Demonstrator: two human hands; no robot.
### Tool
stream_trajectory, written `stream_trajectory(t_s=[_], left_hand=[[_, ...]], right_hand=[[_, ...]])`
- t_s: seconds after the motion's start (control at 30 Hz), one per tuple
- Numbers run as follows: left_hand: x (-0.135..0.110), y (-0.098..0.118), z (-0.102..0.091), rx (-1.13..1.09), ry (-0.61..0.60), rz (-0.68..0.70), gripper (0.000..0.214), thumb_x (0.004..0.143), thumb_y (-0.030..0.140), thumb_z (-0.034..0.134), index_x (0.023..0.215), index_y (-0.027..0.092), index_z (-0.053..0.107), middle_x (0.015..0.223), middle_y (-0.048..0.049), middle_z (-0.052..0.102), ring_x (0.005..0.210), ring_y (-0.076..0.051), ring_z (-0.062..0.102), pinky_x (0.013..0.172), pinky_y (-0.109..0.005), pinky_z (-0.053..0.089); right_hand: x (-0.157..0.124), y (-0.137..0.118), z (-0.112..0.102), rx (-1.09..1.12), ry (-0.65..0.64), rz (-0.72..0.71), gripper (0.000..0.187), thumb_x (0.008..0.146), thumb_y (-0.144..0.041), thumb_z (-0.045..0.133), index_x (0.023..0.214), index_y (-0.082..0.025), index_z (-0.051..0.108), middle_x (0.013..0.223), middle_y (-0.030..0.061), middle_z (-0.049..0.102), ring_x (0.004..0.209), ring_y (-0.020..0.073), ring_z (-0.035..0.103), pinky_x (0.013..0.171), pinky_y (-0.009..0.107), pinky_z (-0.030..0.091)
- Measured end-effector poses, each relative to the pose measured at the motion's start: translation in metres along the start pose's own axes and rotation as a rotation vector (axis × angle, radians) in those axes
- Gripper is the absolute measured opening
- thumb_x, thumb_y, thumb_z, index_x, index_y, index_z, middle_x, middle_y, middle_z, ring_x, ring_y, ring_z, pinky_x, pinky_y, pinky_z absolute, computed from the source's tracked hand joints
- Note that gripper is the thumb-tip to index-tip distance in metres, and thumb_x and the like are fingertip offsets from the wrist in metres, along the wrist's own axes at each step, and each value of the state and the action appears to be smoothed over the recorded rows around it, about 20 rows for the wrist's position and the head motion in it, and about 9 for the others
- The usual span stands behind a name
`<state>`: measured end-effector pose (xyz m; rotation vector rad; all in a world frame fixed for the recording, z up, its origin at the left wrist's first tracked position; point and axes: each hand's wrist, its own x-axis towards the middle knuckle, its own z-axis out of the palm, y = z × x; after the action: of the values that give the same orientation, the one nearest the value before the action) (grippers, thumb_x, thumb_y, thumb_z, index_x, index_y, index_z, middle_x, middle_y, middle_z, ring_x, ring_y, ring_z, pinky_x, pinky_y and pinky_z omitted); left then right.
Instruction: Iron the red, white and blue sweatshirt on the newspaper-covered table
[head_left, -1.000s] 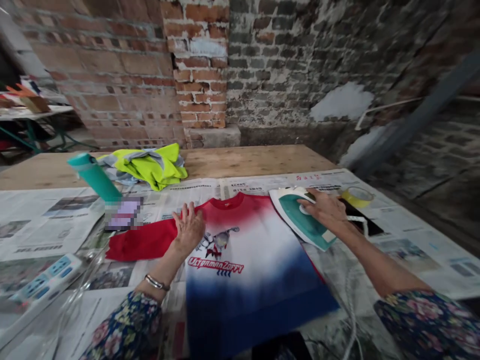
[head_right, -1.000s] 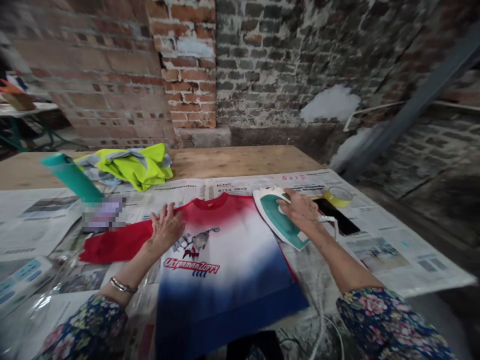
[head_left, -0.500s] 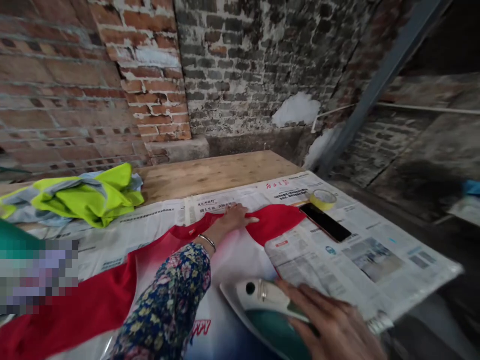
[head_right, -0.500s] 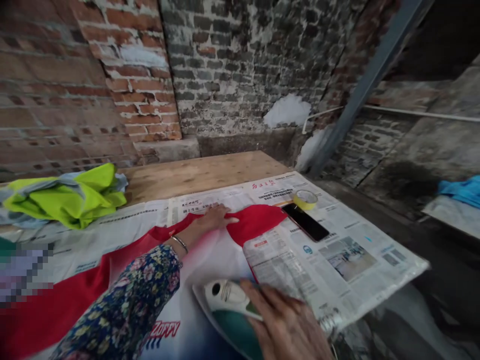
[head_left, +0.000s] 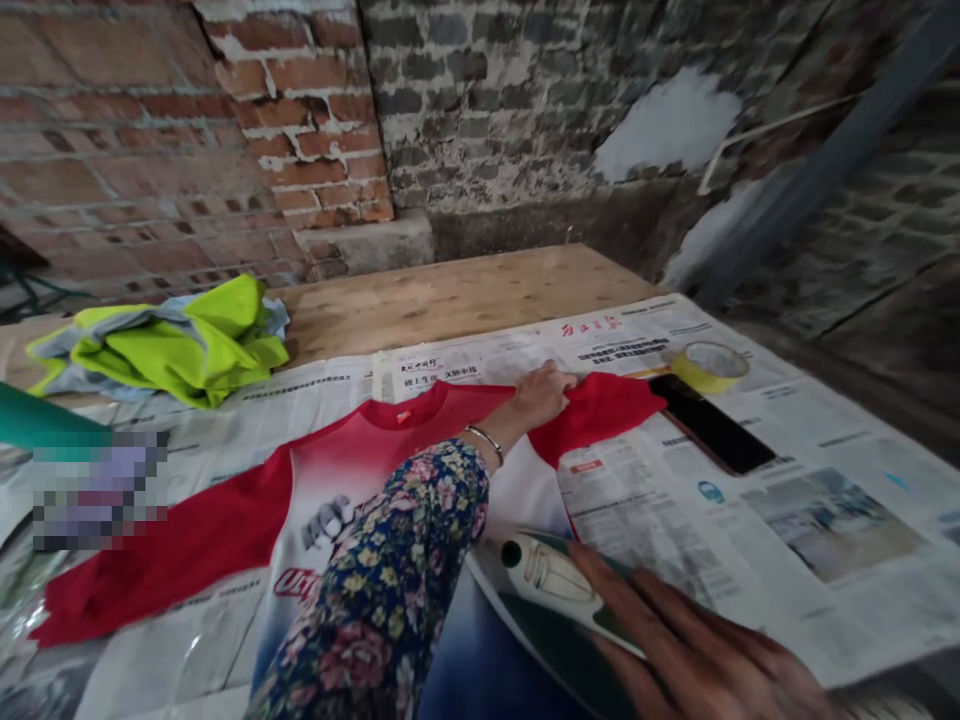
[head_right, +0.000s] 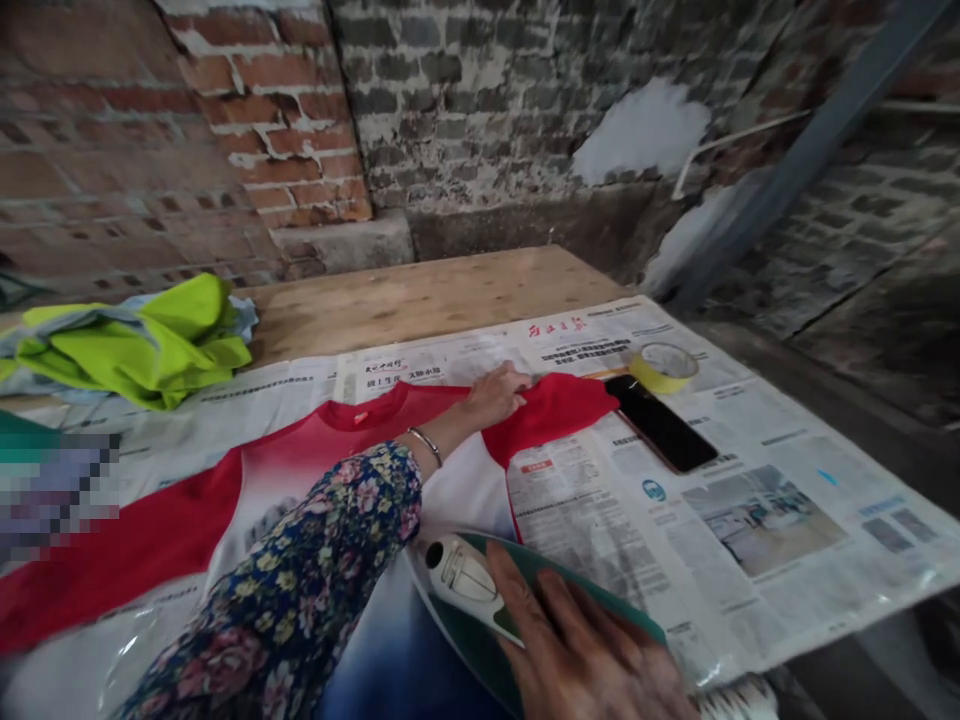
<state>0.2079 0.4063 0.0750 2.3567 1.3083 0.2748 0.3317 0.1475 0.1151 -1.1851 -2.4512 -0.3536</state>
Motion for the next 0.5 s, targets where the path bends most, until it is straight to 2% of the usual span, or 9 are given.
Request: stream_trajectory(t_s=[0.2,0.3,0.4,0.5], left_hand=[[0.005,0.011,0.009,-0.063,0.042,-0.01,0.024,0.097,0.015,0.061,0.118,0.023,0.071,0.13,-0.007,0.064,0.123,-0.023,0.065,0.103,-0.035,0.054],[-0.003,0.006,0.003,-0.081,0.071,-0.04,0.028,0.098,0.021,0.066,0.125,0.021,0.067,0.134,-0.0091,0.062,0.12,-0.024,0.066,0.104,-0.036,0.056],[-0.031,-0.01,-0.013,-0.076,0.097,-0.033,0.041,0.097,0.026,0.069,0.137,0.022,0.061,0.141,-0.0082,0.06,0.125,-0.021,0.064,0.11,-0.034,0.053],[-0.087,-0.038,-0.031,-0.036,0.126,-0.031,0.039,0.099,0.023,0.065,0.139,0.024,0.061,0.139,-0.0067,0.063,0.132,-0.021,0.061,0.116,-0.036,0.05]], right_hand=[[0.003,0.006,-0.006,0.092,-0.031,0.024,0.05,0.108,-0.028,0.042,0.156,-0.026,0.058,0.097,0.0058,0.083,0.074,0.0214,0.081,0.055,0.026,0.063],[0.007,0.004,-0.008,0.083,-0.042,0.044,0.047,0.11,-0.034,0.041,0.151,-0.026,0.063,0.099,0.0075,0.083,0.076,0.0231,0.081,0.051,0.027,0.062],[0.009,0.002,-0.007,0.029,-0.031,0.064,0.045,0.111,-0.041,0.04,0.138,-0.026,0.071,0.1,0.0091,0.083,0.074,0.0241,0.081,0.047,0.029,0.06],[0.007,0.002,-0.004,0.002,-0.023,0.069,0.042,0.109,-0.036,0.043,0.132,-0.023,0.075,0.097,0.0095,0.084,0.069,0.024,0.08,0.05,0.031,0.062]])
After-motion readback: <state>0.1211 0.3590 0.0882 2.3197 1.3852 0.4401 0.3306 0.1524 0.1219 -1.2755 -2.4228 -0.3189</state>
